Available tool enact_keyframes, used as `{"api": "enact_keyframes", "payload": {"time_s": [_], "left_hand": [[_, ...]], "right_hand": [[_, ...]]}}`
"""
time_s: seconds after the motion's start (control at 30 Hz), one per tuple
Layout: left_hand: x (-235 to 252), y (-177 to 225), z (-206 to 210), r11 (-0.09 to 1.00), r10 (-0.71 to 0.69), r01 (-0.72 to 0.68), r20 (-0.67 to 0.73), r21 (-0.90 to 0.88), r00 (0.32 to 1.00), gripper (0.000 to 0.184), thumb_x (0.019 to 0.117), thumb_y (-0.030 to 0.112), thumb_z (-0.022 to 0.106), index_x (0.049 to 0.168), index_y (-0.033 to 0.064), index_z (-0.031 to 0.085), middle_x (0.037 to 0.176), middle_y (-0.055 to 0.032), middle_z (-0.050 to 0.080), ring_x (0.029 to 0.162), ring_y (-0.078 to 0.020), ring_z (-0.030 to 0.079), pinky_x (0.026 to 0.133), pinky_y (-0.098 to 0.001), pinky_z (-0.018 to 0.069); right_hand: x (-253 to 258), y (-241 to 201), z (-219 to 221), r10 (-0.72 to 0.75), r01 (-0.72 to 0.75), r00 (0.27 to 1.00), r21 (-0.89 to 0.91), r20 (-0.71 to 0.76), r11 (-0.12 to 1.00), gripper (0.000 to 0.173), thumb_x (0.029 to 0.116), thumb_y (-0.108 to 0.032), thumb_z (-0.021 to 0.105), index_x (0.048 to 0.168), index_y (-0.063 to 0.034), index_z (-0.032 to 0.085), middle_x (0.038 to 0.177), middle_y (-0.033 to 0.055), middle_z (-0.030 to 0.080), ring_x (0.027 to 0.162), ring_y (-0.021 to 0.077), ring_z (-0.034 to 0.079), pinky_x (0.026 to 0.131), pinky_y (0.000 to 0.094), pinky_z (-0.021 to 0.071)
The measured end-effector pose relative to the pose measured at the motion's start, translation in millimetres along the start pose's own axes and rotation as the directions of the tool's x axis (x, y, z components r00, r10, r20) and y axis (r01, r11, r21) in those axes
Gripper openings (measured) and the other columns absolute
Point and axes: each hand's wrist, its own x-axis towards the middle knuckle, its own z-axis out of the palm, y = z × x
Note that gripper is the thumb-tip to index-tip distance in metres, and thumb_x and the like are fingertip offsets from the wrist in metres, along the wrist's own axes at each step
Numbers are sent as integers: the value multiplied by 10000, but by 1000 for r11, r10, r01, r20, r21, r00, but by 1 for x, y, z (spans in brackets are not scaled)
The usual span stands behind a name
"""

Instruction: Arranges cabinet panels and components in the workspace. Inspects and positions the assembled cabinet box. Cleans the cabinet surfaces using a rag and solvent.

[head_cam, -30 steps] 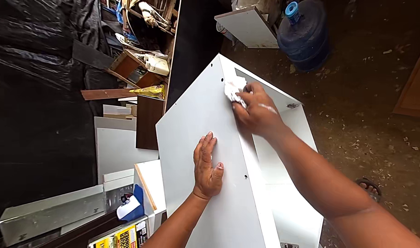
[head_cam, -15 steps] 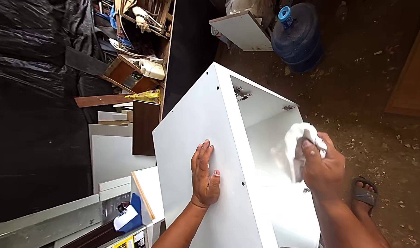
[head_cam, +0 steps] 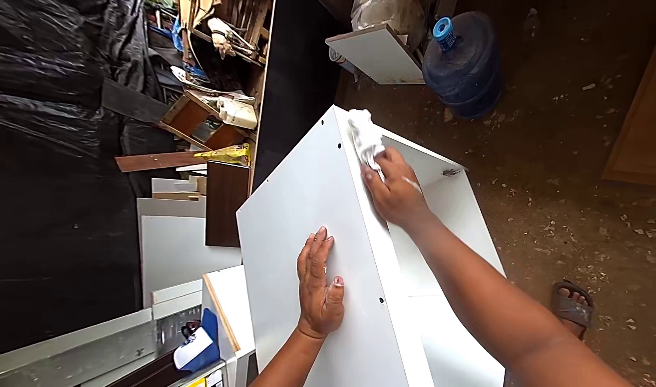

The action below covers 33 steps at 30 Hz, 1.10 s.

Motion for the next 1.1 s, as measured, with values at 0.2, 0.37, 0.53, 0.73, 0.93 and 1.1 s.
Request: {"api": "enact_keyframes", "payload": {"time_s": [0.2,0.37,0.53,0.73,0.93,1.1], "left_hand": [[1,-1,-1,1000,9,-9,5,13,1000,751,1044,615,217,1478,58,472,1568,-213,426,1521,-308,303,1255,-447,196],[2,0,-1,1000,7,-7,14,6,1000,769,1043,640,212,1472,57,471,1569,-212,423,1531,-300,283,1261,-436,184],[4,1,2,1000,10,-10,24,7,1000,733,1045,629,216,1490,94,445,1580,-180,415,1535,-279,275,1263,-430,180],[4,0,5,999,27,-27,19,26,999,750,1037,640,206,1491,95,452,1569,-188,433,1525,-309,288,1257,-455,174],[-1,-3,3,1000,20,-20,25,-1,999,718,1041,609,249,1491,91,462,1578,-204,418,1531,-336,278,1259,-487,178],[4,2,-5,968,-197,208,92,-140,976,978,964,724,409,1513,-80,312,1647,-270,203,1563,-272,167,1266,-411,170]], "right_hand": [[23,5,-1,42,-43,998,23,47,999,330,1035,-202,518,1109,42,729,1156,206,660,1112,307,631,967,461,508],[101,35,-37,395,-356,900,212,-185,910,345,1071,-258,496,1200,-5,691,1138,177,695,1110,258,643,991,470,488],[88,46,-3,-12,14,1000,58,-24,998,304,948,-93,537,1165,16,721,1263,225,610,1207,309,581,1031,458,480],[87,87,-22,56,-20,985,-214,164,977,280,956,-41,514,1132,-5,729,1239,187,627,1189,303,597,1028,478,479],[91,57,-12,-181,202,968,-109,171,973,450,906,40,549,1323,-56,691,1323,212,614,1218,359,554,1039,476,455],[44,184,-16,37,-38,999,-216,-7,976,341,900,14,568,1207,19,715,1352,244,604,1225,405,575,1029,513,480]]}}
